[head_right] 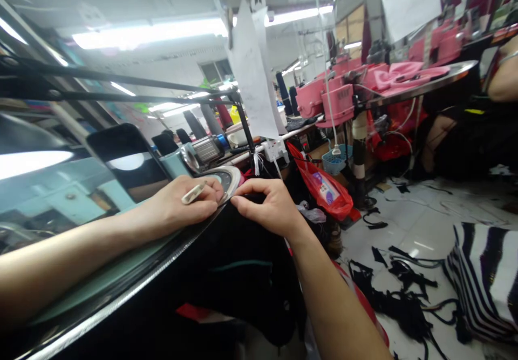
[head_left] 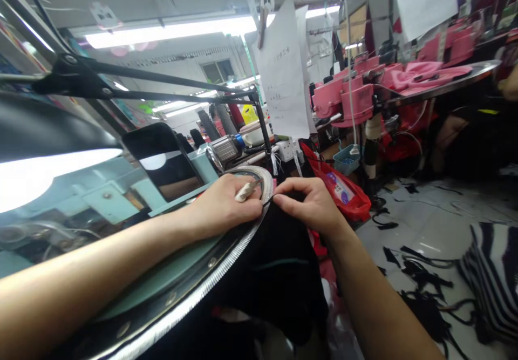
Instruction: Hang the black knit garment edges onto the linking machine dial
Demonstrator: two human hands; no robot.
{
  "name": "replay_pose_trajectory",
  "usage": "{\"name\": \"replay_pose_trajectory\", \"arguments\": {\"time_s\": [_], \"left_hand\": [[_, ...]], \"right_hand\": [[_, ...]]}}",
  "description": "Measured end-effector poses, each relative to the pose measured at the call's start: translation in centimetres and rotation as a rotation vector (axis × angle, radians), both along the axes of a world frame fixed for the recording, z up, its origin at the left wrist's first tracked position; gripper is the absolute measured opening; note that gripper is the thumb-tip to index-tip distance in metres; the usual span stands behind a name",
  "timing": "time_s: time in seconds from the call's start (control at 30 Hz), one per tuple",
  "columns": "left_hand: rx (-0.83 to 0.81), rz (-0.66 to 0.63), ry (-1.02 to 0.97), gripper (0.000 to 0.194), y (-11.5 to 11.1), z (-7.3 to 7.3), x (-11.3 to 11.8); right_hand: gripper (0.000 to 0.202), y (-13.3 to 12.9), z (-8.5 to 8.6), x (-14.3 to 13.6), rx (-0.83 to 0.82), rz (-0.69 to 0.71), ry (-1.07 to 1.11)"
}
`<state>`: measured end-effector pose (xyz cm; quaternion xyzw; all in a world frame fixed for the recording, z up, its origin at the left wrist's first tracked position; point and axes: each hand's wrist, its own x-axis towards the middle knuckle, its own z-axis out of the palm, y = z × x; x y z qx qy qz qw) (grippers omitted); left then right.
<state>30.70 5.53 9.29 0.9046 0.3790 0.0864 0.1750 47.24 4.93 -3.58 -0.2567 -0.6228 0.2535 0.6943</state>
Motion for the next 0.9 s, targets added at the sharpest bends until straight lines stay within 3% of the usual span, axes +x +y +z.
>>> {"name": "replay_pose_trajectory", "arguments": {"time_s": [0.4, 0.7, 0.8, 0.9], "left_hand": [[0.024, 0.010, -0.053, 0.027, 1.1, -0.7, -0.2], [0.028, 0.199, -0.063, 0.023, 1.2, -0.7, 1.2], [0.073, 0.211, -0.038, 0.024, 1.4, -0.8, 1.4], [0.156, 0.187, -0.012, 0.023, 1.6, -0.9, 1.4]], "right_hand": [[0.014, 1.3, -0.3, 0.1, -0.053, -0.025, 0.058], [0.019, 2.4, -0.1, 0.6, -0.059, -0.101, 0.000], [0.019, 3.5, -1.0, 0.0, -0.108, -0.179, -0.060], [0.019, 3.7, -3.4, -2.4, -0.223, -0.302, -0.156]]}}
